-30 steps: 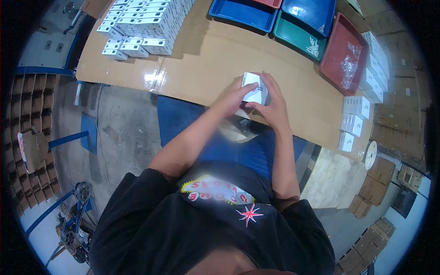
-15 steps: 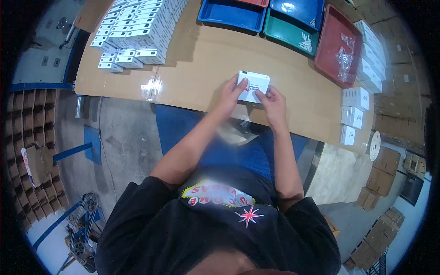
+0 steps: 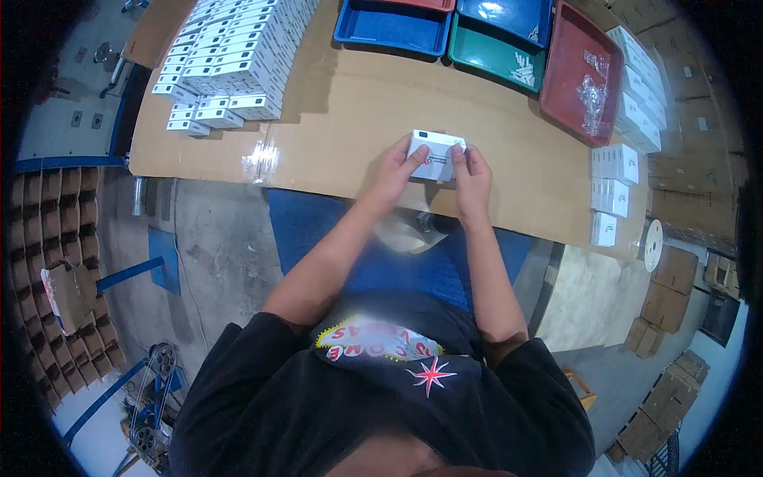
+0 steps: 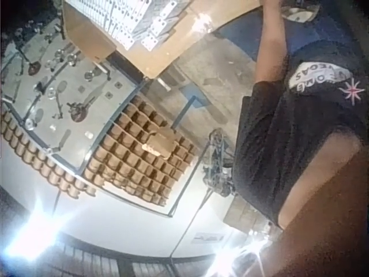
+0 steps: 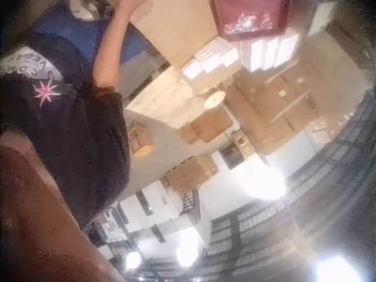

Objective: The person is placing small blue plastic components into white cardboard boxes and stacking the finished boxes on a table.

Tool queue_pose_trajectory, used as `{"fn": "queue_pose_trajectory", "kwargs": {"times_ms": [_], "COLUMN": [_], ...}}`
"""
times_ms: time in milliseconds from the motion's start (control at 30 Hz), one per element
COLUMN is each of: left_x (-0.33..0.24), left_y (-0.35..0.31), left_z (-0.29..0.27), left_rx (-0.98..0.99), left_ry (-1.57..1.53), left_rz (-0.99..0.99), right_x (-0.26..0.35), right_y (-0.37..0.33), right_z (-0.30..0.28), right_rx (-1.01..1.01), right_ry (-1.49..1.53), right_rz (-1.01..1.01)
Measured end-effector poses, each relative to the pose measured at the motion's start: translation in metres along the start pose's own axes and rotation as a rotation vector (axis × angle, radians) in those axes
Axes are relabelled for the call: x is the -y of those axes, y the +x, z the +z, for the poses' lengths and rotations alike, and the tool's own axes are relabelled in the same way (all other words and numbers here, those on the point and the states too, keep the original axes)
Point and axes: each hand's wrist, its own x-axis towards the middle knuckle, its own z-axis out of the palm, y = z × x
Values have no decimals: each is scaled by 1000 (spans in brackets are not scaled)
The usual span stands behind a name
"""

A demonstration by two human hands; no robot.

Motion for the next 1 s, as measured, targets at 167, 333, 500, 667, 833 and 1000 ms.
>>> {"fn": "queue_pose_trajectory", "kwargs": {"times_ms": [167,333,500,667,833,1000], "left_x": [-1,-5,-12,-27,-61,-74], "left_y": [-1,-4,-12,-22,-49,-68], "left_z": [3,4,16,21,27,32], "left_rx": [-9,-35,-40,-30,42,3], "left_ry": [130,141,57,1,90,9], "left_rz": [64,84,105,135,229,171], "right_x": [-4,2,13,29,59,60], "right_y": [0,-8,-15,-24,-50,-60], "right_z": [4,10,13,15,18,36], "right_rx": [-34,-52,-79,-75,-18,-61], "right_ry": [89,23,16,-5,-52,-34], "right_rz": [-52,-204,-243,-290,-359,-413]}}
